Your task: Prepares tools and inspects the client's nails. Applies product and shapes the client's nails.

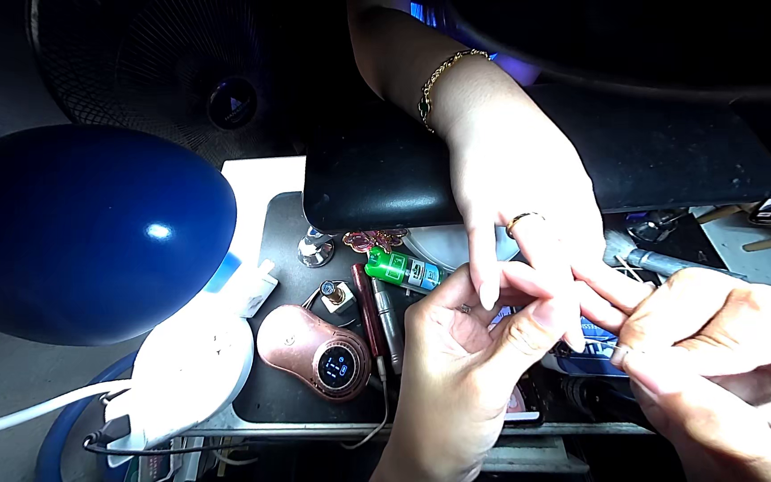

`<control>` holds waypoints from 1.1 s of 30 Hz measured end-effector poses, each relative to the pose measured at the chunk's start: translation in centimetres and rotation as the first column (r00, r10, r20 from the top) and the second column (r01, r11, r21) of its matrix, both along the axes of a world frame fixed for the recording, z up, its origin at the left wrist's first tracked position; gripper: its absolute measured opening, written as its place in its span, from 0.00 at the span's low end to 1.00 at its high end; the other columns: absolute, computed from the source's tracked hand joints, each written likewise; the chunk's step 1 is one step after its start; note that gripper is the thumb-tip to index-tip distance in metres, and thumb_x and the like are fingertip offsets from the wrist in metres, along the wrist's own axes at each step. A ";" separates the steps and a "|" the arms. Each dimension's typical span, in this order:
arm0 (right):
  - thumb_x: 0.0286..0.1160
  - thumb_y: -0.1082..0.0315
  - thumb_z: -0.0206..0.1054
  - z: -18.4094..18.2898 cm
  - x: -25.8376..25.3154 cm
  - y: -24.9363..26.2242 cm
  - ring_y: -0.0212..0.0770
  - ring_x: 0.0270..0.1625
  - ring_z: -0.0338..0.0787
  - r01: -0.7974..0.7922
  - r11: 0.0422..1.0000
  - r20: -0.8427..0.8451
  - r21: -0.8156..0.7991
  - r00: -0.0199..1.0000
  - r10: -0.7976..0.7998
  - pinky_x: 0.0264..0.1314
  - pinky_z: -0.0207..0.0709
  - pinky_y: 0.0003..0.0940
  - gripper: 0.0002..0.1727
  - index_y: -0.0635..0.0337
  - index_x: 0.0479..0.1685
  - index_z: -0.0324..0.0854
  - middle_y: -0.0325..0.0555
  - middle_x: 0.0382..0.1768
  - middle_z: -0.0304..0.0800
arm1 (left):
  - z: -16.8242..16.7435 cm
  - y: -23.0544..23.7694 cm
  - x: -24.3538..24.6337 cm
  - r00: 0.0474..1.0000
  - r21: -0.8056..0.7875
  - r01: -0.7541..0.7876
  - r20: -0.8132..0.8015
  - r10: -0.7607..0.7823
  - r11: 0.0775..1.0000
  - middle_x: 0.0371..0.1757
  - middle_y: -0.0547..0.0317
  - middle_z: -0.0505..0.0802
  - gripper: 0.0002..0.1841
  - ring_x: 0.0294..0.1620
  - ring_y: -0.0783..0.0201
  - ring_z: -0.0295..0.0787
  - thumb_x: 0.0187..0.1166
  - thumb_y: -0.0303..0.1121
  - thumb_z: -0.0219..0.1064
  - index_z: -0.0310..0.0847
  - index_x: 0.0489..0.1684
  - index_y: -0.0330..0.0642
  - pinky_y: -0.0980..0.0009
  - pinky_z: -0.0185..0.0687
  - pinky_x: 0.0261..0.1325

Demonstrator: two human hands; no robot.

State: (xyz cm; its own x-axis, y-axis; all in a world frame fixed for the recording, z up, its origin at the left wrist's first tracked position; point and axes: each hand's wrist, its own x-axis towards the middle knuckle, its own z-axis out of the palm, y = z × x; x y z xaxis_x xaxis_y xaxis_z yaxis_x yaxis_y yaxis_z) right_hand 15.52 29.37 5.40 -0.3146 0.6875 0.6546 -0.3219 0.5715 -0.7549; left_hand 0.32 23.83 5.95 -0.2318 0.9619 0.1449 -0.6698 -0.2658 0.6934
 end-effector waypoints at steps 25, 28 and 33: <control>0.65 0.70 0.77 1.4 0.4 -0.5 0.40 0.58 0.96 0.075 0.996 0.053 0.055 0.996 -0.078 0.70 0.90 0.45 0.10 0.51 0.45 0.89 0.34 0.48 0.95 | -0.6 0.3 -0.4 0.996 0.020 0.090 0.007 -0.090 0.996 0.48 0.52 0.92 0.10 0.41 0.72 0.89 0.79 0.15 0.63 0.82 0.53 0.31 0.77 0.87 0.45; 0.68 0.67 0.76 1.3 0.4 -0.6 0.36 0.57 0.95 0.115 0.988 0.120 0.108 0.985 -0.128 0.71 0.90 0.41 0.06 0.50 0.41 0.89 0.31 0.46 0.96 | -0.8 0.4 -0.2 0.998 0.033 0.058 -0.011 -0.057 0.998 0.49 0.50 0.92 0.11 0.44 0.70 0.91 0.76 0.14 0.66 0.82 0.53 0.29 0.75 0.89 0.48; 0.69 0.65 0.77 1.0 0.6 -0.8 0.30 0.55 0.94 0.133 0.980 0.156 0.150 0.975 -0.156 0.69 0.90 0.37 0.04 0.50 0.37 0.87 0.28 0.44 0.94 | -0.8 0.6 0.1 0.999 0.060 0.013 -0.050 -0.010 0.998 0.50 0.50 0.93 0.10 0.52 0.66 0.92 0.75 0.12 0.65 0.82 0.51 0.28 0.69 0.89 0.59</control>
State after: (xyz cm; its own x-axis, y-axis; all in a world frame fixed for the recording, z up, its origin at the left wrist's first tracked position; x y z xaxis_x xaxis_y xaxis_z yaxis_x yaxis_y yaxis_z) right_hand 16.10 28.59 6.42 -0.3308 0.6406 0.6930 -0.1055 0.7046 -0.7017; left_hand 0.46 24.39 5.15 -0.2122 0.9536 0.2138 -0.6378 -0.3009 0.7090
